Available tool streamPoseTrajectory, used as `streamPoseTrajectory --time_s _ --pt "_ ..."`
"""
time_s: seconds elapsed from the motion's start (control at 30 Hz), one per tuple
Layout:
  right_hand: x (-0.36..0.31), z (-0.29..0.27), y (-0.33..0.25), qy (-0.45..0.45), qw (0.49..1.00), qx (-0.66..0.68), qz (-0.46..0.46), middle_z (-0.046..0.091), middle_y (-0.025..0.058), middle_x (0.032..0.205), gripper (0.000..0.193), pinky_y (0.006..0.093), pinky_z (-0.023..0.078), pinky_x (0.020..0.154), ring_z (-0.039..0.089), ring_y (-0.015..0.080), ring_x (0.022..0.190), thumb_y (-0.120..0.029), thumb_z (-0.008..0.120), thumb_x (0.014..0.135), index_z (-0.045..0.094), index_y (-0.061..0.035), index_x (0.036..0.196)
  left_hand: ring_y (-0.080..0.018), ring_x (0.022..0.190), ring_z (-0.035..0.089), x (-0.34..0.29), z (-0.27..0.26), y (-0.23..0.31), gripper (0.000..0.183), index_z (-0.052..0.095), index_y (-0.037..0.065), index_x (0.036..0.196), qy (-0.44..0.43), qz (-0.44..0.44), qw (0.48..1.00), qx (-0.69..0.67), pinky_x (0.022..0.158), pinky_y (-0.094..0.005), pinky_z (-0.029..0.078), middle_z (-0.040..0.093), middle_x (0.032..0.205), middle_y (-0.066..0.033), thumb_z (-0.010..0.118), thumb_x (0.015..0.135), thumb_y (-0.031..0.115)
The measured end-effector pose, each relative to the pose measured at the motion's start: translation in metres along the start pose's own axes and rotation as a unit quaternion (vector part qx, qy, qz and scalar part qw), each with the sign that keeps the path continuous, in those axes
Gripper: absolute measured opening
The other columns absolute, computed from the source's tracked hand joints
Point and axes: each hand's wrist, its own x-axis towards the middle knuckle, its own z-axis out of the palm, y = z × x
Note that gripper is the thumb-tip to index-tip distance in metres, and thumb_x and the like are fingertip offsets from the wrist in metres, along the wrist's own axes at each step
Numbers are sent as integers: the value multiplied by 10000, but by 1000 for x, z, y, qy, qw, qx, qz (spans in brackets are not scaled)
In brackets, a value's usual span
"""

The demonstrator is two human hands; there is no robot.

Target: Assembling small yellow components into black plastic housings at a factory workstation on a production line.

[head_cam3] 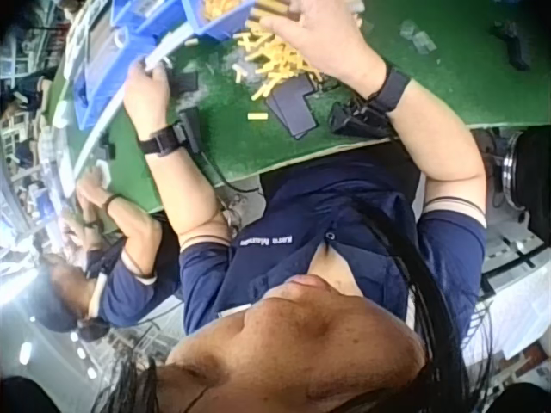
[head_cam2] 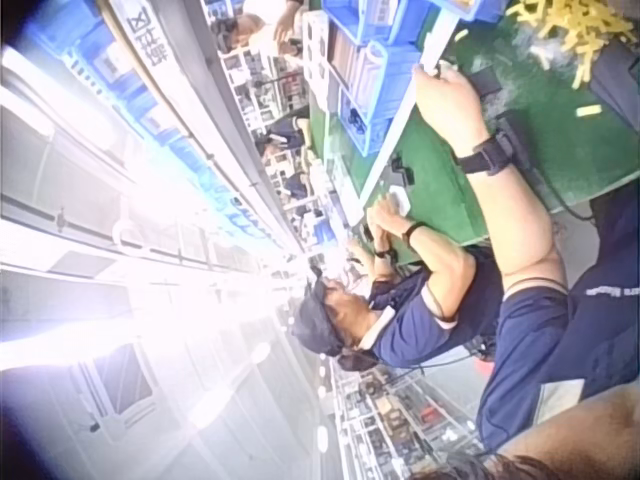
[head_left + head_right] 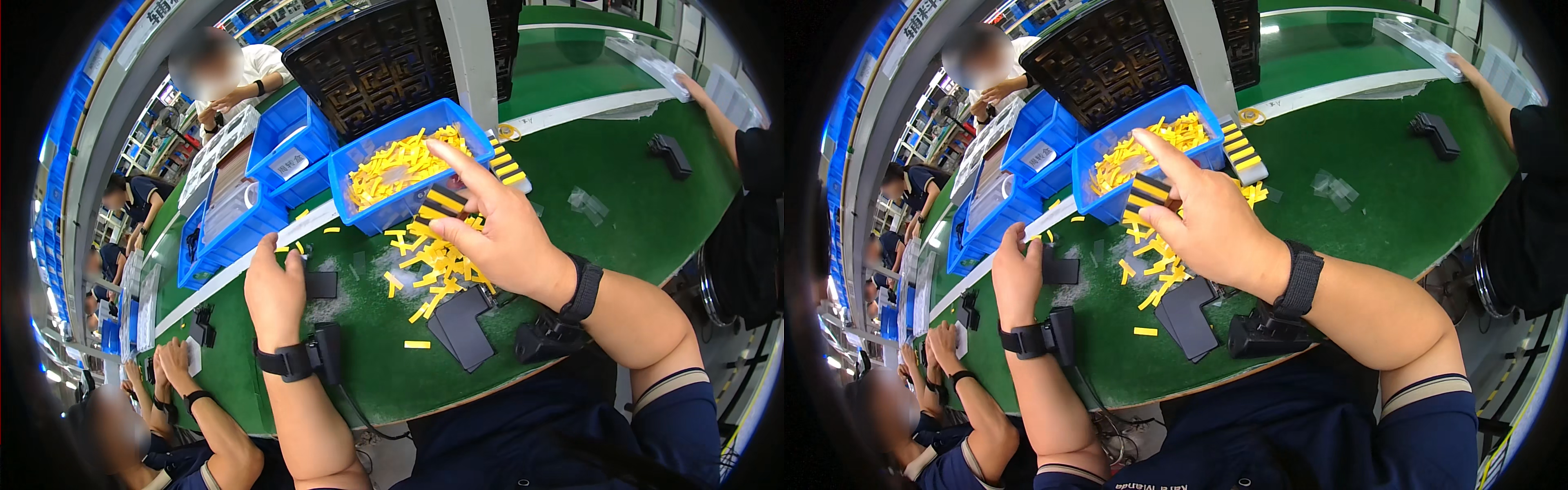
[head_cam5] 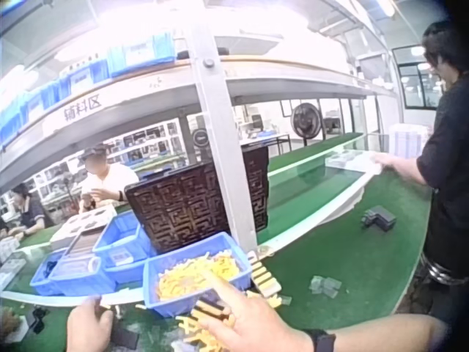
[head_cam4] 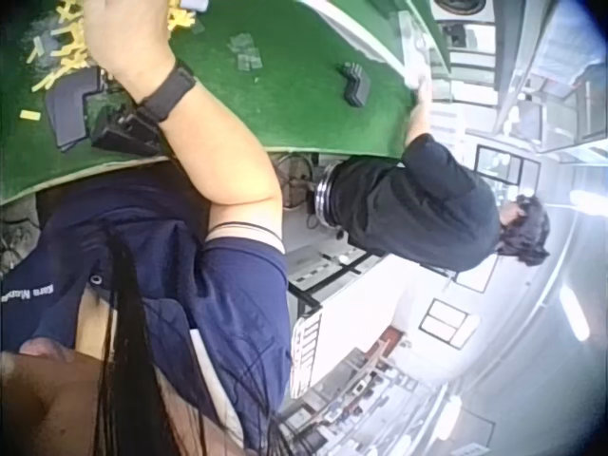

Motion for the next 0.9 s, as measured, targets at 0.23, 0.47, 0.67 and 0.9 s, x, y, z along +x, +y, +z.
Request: streamPoseTrajectory --time_s 0.23,0.47,0.67,0.9 --pt "-3 6 9 -42 998 46 19 646 105 776 178 300 494 648 638 203 702 -51 635 743 632 -1 913 -98 712 571 -36 2 81 210 593 10 977 -107 177 901 -382 650 -226 464 607 818 -38 618 770 -20" --pt "-2 2 5 -30 999 20 -20 647 93 772 141 267 490 637 628 144 695 -42 661 728 648 10 858 -52 684 512 -32 8 71 130 566 16 933 -297 -50 777 -553 602 -196 428 562 801 14 617 816 38" --pt "4 -7 1 29 993 105 42 632 58 877 197 220 478 697 574 82 765 5 610 781 630 41 974 -149 608 522 -32 25 60 194 586 14 869 -177 162 964 -111 565 -271 440 540 710 -49 672 696 17" --pt "4 -5 8 43 996 -18 -80 632 134 801 144 296 483 655 618 219 721 -40 619 743 648 25 868 -304 786 547 -73 -4 112 663 549 -3 1091 -254 367 884 -141 747 -398 456 550 848 -142 809 556 290"
